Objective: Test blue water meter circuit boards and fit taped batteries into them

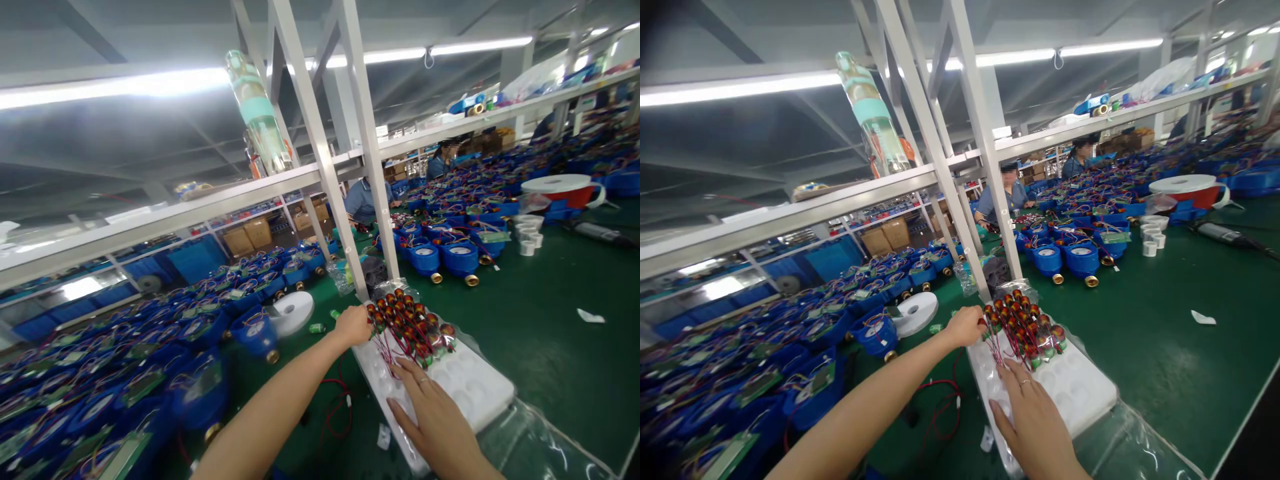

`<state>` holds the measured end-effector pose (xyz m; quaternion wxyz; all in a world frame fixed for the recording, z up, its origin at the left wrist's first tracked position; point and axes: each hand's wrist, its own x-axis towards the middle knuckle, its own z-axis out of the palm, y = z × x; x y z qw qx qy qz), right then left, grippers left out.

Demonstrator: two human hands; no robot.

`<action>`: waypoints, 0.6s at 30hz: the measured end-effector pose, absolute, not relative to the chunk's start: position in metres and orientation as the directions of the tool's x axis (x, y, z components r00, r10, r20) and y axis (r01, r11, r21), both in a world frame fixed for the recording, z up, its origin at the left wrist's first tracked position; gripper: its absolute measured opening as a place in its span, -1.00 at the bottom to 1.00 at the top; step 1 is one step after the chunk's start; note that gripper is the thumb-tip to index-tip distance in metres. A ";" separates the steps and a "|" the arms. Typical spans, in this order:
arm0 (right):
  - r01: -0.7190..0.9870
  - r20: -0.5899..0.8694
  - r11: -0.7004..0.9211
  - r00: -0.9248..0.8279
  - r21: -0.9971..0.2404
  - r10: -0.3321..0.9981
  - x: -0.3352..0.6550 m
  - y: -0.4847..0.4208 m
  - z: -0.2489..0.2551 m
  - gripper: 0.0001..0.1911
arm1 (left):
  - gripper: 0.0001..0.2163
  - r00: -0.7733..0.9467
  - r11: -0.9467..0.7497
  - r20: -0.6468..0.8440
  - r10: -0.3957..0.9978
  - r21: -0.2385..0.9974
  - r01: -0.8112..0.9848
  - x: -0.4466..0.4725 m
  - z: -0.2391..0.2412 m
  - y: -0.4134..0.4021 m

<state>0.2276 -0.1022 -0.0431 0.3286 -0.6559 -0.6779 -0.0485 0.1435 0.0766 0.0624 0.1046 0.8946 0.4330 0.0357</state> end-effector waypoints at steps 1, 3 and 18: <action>0.920 0.507 0.129 0.083 -0.370 0.858 0.227 -0.103 -0.042 -0.53 | -0.80 0.613 -0.596 0.018 0.790 0.252 0.762 0.142 0.066 0.077; 0.917 0.493 0.119 0.093 -0.381 0.865 0.227 -0.104 -0.040 -0.52 | -0.80 0.590 -0.596 0.133 0.796 0.344 0.725 0.138 0.078 0.080; 0.849 0.619 0.238 0.127 -0.471 0.775 0.237 -0.113 -0.015 -0.65 | -0.88 -0.110 -0.536 0.539 0.835 0.753 -0.383 -0.069 0.218 0.032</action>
